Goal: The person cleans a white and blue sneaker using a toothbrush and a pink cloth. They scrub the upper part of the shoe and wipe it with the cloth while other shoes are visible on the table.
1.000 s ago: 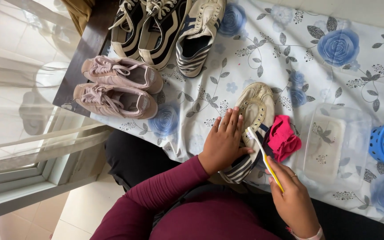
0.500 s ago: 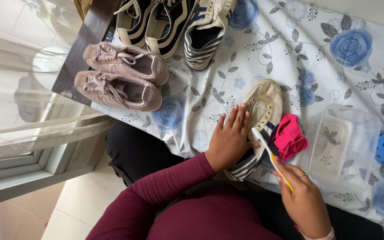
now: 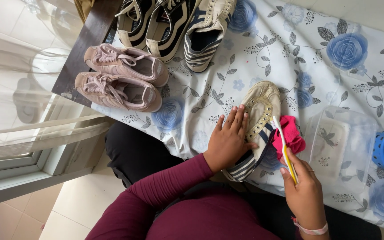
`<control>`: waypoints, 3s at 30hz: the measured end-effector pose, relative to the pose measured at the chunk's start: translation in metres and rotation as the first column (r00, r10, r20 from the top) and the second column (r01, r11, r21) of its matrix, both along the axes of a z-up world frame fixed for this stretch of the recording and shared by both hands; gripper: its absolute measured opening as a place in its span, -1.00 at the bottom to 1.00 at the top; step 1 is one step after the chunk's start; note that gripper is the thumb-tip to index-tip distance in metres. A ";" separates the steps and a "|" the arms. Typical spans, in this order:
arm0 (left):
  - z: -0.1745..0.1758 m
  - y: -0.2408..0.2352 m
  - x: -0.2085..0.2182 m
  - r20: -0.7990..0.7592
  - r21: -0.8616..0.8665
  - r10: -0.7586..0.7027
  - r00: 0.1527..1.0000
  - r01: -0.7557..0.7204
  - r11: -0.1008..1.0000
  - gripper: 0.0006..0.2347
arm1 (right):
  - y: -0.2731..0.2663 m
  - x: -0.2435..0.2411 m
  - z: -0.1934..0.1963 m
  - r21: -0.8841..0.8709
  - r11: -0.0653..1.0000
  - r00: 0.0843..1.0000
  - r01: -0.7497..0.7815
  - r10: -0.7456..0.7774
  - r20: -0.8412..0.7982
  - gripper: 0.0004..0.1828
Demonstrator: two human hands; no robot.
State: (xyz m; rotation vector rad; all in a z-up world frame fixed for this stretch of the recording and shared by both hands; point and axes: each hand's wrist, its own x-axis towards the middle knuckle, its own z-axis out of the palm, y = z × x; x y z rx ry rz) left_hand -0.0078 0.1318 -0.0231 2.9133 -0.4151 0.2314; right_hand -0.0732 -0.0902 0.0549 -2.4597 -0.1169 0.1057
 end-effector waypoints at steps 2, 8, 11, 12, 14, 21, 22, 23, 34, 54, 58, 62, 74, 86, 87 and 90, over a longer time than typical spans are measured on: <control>0.000 0.001 0.000 0.002 -0.005 0.000 1.000 0.000 1.000 -0.17 | -0.005 0.001 -0.004 -0.007 1.000 1.000 0.002 -0.002 0.017 -0.42; 0.003 0.002 0.000 -0.035 -0.029 -0.007 0.999 0.006 1.000 -0.14 | -0.006 -0.001 0.014 0.069 0.995 0.997 0.068 -0.066 -0.032 -0.45; 0.006 0.003 0.001 -0.049 -0.023 -0.012 0.999 0.010 1.000 -0.11 | -0.004 -0.001 0.020 0.089 0.992 0.993 0.093 -0.086 -0.077 -0.45; 0.006 0.003 0.000 -0.053 -0.013 -0.017 0.998 0.016 1.000 -0.10 | -0.002 -0.003 0.022 0.088 0.989 0.987 0.117 -0.106 -0.120 -0.46; 0.005 0.002 0.000 -0.041 -0.005 -0.011 0.999 0.011 1.000 -0.09 | 0.004 0.000 0.028 0.025 0.998 0.992 0.060 -0.056 -0.111 -0.46; 0.002 0.002 0.000 -0.002 0.054 -0.002 1.000 0.002 0.999 -0.09 | -0.011 0.008 0.018 -0.302 0.926 0.973 -0.225 0.229 -0.023 -0.47; 0.002 0.002 0.000 -0.003 0.053 0.003 1.000 -0.003 0.999 -0.09 | -0.012 0.011 0.021 -0.302 0.925 0.972 -0.229 0.233 -0.023 -0.47; 0.001 0.002 0.000 0.003 0.060 0.005 1.000 -0.005 0.998 -0.09 | -0.012 0.014 0.024 -0.218 0.947 0.971 -0.237 0.230 -0.059 -0.46; -0.002 -0.001 0.001 0.003 0.031 0.003 1.000 -0.003 0.999 -0.08 | -0.023 0.028 0.030 -0.114 0.938 0.943 -0.327 0.318 -0.096 -0.39; -0.002 0.000 0.002 0.001 0.039 -0.011 1.000 0.011 0.999 -0.09 | -0.024 0.038 0.023 -0.101 0.901 0.903 -0.422 0.408 -0.133 -0.22; -0.001 0.001 0.001 0.022 0.028 -0.002 1.000 0.001 1.000 -0.09 | -0.028 0.036 0.026 -0.063 0.911 0.902 -0.407 0.391 -0.182 -0.21; -0.002 0.000 0.001 -0.004 0.031 -0.009 1.000 0.009 0.999 -0.08 | -0.037 0.036 0.028 -0.089 0.904 0.892 -0.418 0.389 -0.228 -0.21; -0.002 0.000 0.002 -0.030 0.041 -0.008 0.999 0.010 0.999 -0.07 | -0.036 0.042 0.025 -0.076 0.901 0.885 -0.427 0.399 -0.239 -0.22; 0.000 0.000 0.002 -0.010 0.024 -0.011 1.000 0.011 1.000 -0.09 | -0.036 0.042 0.021 -0.102 0.891 0.882 -0.443 0.413 -0.225 -0.22; 0.000 0.000 0.001 -0.011 0.033 -0.012 1.000 0.012 0.999 -0.09 | -0.034 0.043 0.017 -0.090 0.880 0.882 -0.466 0.454 -0.126 -0.23; -0.002 0.000 0.002 -0.044 -0.007 -0.016 0.999 0.015 1.000 -0.10 | -0.026 0.041 0.019 -0.116 0.858 0.861 -0.501 0.480 -0.168 -0.17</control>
